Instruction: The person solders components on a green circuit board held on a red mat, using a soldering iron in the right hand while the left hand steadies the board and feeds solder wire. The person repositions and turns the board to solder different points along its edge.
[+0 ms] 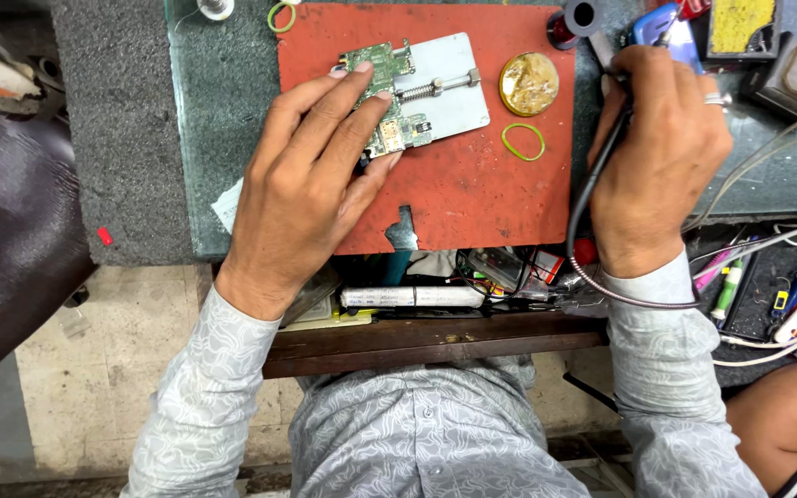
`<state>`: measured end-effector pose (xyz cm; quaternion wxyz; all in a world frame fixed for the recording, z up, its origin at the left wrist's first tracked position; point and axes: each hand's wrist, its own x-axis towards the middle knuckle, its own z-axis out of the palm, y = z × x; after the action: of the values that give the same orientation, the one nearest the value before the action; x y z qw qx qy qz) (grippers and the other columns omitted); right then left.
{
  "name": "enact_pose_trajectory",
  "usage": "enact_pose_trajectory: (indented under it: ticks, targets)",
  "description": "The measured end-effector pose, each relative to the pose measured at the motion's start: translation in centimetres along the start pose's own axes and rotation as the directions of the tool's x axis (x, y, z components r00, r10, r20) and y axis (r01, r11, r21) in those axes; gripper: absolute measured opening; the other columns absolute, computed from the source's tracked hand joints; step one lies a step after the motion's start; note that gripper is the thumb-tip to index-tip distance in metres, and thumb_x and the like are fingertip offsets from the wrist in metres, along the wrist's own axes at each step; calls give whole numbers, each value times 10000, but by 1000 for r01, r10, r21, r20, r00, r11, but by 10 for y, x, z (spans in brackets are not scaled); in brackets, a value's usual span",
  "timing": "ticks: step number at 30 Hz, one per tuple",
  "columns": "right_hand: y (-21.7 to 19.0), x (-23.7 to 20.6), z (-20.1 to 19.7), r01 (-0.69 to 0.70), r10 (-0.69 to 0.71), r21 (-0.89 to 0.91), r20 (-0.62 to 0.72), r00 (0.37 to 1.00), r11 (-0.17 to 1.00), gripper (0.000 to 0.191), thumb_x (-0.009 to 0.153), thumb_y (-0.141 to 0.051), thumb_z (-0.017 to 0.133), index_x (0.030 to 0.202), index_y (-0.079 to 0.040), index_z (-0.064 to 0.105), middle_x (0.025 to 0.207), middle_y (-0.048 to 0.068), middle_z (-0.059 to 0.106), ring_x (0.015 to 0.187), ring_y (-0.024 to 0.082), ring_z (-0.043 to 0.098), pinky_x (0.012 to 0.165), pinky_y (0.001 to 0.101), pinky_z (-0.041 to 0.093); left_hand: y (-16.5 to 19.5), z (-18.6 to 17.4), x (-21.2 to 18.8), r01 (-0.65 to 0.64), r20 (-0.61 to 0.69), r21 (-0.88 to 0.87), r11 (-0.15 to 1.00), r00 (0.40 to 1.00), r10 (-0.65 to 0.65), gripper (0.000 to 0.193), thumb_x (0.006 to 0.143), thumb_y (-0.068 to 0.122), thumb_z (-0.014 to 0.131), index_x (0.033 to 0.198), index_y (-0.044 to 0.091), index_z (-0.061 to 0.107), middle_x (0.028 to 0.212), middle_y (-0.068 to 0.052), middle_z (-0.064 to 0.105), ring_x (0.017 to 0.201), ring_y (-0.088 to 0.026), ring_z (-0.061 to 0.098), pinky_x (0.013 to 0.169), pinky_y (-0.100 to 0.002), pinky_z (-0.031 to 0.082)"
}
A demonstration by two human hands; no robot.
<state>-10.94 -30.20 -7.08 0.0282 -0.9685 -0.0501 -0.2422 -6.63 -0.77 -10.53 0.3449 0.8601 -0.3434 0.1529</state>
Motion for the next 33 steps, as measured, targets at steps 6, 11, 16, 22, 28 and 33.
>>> enact_pose_trajectory:
  ticks: [6,11,16,22,28,33]
  targets:
    - [0,0,0,-19,21,-86,14,1000,996,73,1046,12,640,1098,-13,595,992,174,635,936,387,604,766,485,444,4,-2,1,20,24,-19,1000,1000,-19,503,969,166,851,1401,11,647,1539,-116,533,1368,-312,523,1165,-411,493]
    - [-2,1,-7,34,-35,-24,-59,998,999,132,990,40,643,1103,3,586,984,185,618,927,386,610,785,474,465,3,-7,2,27,35,-88,996,999,-24,575,943,191,855,1420,-12,608,1619,-188,407,1422,-353,453,1191,-434,446]
    - [-15,2,-33,24,-4,204,-98,995,979,137,1003,75,705,1087,-5,631,965,154,640,898,330,656,784,414,499,5,-3,7,84,53,-111,990,996,-78,626,928,209,854,1441,-23,582,1596,-165,452,1398,-339,472,1185,-425,442]
    - [-41,-1,-53,60,-119,374,136,984,925,190,952,46,705,1110,-53,667,923,121,653,860,296,664,749,377,497,13,12,18,118,-41,-63,991,992,-121,623,943,253,858,1426,-18,575,1495,-164,495,1340,-346,478,1154,-443,442]
    - [-50,4,-48,107,-195,363,215,957,926,158,911,4,712,1053,-58,680,909,108,643,852,315,638,734,420,484,12,15,19,102,-28,-24,995,994,-102,664,943,267,857,1455,-15,543,1520,-159,450,1348,-344,461,1166,-459,430]
    - [-55,3,-42,105,-207,381,239,949,919,236,863,8,701,1088,-53,666,947,101,644,884,314,632,761,422,486,11,14,17,85,-19,22,996,996,-84,660,947,271,860,1454,-17,550,1516,-163,447,1314,-341,470,1151,-461,430]
